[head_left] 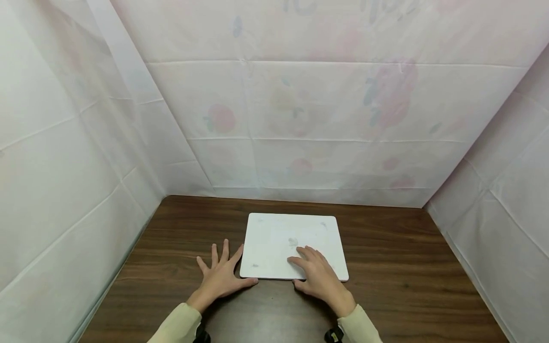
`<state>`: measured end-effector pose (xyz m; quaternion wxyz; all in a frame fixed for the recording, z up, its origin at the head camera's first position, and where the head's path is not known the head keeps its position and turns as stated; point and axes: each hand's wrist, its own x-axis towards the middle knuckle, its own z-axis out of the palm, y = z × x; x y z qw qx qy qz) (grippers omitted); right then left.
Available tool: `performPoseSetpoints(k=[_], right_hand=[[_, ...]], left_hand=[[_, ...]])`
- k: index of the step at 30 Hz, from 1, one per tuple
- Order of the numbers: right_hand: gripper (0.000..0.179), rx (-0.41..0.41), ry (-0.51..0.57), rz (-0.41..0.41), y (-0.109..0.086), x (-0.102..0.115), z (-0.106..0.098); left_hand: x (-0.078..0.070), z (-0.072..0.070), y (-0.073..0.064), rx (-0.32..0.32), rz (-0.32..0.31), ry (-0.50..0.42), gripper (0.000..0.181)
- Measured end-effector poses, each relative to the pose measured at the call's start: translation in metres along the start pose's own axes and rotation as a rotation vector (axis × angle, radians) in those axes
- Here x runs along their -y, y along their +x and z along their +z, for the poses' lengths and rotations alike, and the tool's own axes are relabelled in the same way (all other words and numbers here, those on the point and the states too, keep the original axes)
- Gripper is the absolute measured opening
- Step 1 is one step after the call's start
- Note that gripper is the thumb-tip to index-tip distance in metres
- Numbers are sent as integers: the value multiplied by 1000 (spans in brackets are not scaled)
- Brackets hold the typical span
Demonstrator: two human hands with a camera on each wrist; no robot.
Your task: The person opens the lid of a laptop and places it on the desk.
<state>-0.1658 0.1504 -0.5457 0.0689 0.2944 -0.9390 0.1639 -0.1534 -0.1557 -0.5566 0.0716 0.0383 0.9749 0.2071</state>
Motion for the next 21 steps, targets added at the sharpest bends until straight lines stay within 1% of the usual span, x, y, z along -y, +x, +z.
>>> performPoseSetpoints(k=[5,11,21], right_hand=[[43,-33,-30,-13,0,0,2],[37,-60,-31,-41,1,-1,3],[35,-103,-40,-77,0,-4,3]], left_hand=[[-2,-1,-1,25,4,-1,116],[-1,0,-1,28,8,-2,116],[0,1,-1,40,7,-9,116]])
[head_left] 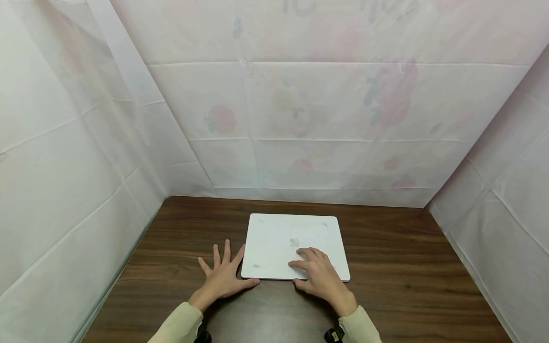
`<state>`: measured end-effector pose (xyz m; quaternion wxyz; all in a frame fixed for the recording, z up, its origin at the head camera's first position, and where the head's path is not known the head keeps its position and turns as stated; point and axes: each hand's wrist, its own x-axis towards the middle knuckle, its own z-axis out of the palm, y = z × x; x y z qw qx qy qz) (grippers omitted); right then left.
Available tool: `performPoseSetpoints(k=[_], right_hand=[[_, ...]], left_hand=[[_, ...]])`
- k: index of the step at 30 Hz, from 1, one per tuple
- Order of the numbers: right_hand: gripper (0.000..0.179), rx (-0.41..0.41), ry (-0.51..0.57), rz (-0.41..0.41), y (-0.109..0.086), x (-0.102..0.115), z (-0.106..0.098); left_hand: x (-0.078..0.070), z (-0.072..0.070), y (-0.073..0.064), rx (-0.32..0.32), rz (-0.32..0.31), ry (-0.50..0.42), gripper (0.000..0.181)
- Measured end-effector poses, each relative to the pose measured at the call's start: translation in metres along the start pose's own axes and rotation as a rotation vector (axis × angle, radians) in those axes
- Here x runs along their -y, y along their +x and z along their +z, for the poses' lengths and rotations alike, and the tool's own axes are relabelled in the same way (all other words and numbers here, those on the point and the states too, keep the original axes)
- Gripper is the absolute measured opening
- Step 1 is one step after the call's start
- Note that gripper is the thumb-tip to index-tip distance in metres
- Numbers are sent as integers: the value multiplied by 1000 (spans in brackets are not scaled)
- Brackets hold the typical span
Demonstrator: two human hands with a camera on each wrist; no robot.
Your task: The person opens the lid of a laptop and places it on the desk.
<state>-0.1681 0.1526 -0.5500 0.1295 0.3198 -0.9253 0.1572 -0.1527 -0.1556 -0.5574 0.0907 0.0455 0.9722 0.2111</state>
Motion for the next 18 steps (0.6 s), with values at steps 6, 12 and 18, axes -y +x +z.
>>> performPoseSetpoints(k=[6,12,18], right_hand=[[33,8,24,0,1,-1,-2],[31,1,46,-7,2,-2,-5],[32,0,42,-11,2,-2,-9]], left_hand=[[0,-1,0,0,0,-3,116],[-1,-2,-1,13,-3,-24,116],[-3,-3,-2,8,1,-36,115]])
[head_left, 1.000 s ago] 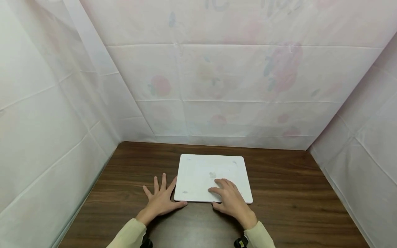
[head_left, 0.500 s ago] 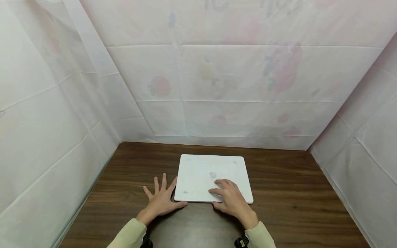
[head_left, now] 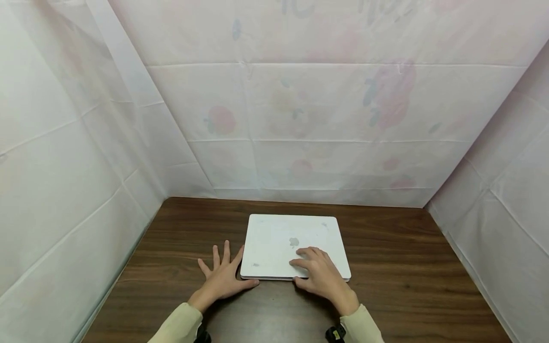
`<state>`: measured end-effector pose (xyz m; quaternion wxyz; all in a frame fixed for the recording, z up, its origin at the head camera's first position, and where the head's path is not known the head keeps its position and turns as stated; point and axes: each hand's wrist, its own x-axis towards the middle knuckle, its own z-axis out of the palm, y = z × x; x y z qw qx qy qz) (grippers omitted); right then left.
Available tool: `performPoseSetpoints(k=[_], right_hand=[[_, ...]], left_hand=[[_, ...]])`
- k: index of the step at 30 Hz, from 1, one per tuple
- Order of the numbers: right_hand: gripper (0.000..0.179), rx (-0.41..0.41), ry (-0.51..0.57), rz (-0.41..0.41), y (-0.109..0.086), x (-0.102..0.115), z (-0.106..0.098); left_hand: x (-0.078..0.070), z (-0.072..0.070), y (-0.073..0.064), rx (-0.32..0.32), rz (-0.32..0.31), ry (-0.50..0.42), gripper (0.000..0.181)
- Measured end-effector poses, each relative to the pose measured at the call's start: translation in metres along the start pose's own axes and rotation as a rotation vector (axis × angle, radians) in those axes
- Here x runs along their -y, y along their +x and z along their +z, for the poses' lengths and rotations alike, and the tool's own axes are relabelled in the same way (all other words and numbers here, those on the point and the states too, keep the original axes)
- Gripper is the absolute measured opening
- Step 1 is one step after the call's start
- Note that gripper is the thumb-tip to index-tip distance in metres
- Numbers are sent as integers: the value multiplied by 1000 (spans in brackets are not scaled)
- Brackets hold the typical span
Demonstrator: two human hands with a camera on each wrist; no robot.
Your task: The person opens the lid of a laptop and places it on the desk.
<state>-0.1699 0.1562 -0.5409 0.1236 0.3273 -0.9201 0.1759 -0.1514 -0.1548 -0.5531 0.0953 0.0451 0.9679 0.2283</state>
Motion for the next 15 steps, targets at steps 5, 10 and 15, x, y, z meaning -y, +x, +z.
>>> performPoseSetpoints(k=[5,10,15], right_hand=[[32,-4,-10,-12,0,0,-1],[31,-29,-17,-25,-1,0,-1],[31,-43,-27,-42,0,-1,-2]], left_hand=[[0,0,1,8,-2,6,115],[2,0,2,24,-8,2,113],[2,1,3,33,-19,5,113]])
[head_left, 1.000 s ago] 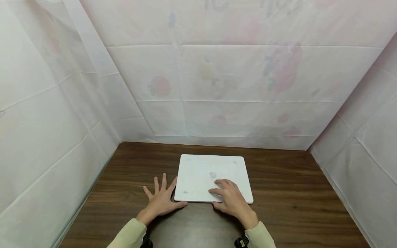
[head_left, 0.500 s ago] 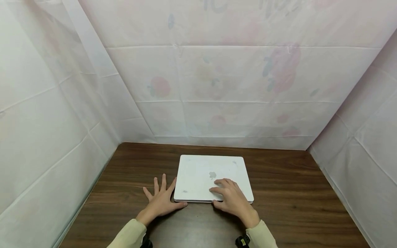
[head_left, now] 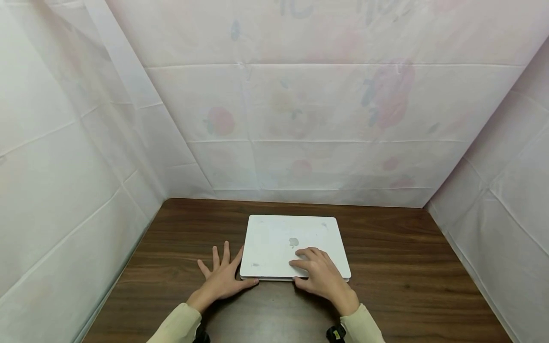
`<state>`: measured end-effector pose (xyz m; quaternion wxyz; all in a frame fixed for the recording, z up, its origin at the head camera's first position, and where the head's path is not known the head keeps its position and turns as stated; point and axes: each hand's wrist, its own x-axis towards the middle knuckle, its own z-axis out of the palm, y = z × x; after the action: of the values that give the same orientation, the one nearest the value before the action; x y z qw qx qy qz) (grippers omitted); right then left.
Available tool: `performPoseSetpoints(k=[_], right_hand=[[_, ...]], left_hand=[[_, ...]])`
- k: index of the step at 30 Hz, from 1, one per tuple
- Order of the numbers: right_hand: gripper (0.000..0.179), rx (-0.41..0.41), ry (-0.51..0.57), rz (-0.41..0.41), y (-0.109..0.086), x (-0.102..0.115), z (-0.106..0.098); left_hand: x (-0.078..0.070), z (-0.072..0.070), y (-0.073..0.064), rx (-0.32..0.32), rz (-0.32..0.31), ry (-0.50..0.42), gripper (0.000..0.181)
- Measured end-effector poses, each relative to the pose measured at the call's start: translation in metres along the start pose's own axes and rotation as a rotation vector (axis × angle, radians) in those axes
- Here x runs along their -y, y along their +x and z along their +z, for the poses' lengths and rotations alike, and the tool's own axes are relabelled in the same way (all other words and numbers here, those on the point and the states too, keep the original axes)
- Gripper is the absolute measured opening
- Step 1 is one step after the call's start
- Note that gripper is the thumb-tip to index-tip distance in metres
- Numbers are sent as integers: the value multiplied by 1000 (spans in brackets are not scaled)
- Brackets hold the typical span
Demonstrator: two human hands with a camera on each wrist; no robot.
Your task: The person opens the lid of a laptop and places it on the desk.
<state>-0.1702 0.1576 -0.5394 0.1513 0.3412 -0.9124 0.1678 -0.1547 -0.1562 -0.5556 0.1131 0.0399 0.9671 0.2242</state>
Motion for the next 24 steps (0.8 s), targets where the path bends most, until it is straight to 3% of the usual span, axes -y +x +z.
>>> performPoseSetpoints(k=[24], right_hand=[[28,-4,-29,-64,4,-3,-7]], left_hand=[[0,-3,-1,24,6,-21,114]])
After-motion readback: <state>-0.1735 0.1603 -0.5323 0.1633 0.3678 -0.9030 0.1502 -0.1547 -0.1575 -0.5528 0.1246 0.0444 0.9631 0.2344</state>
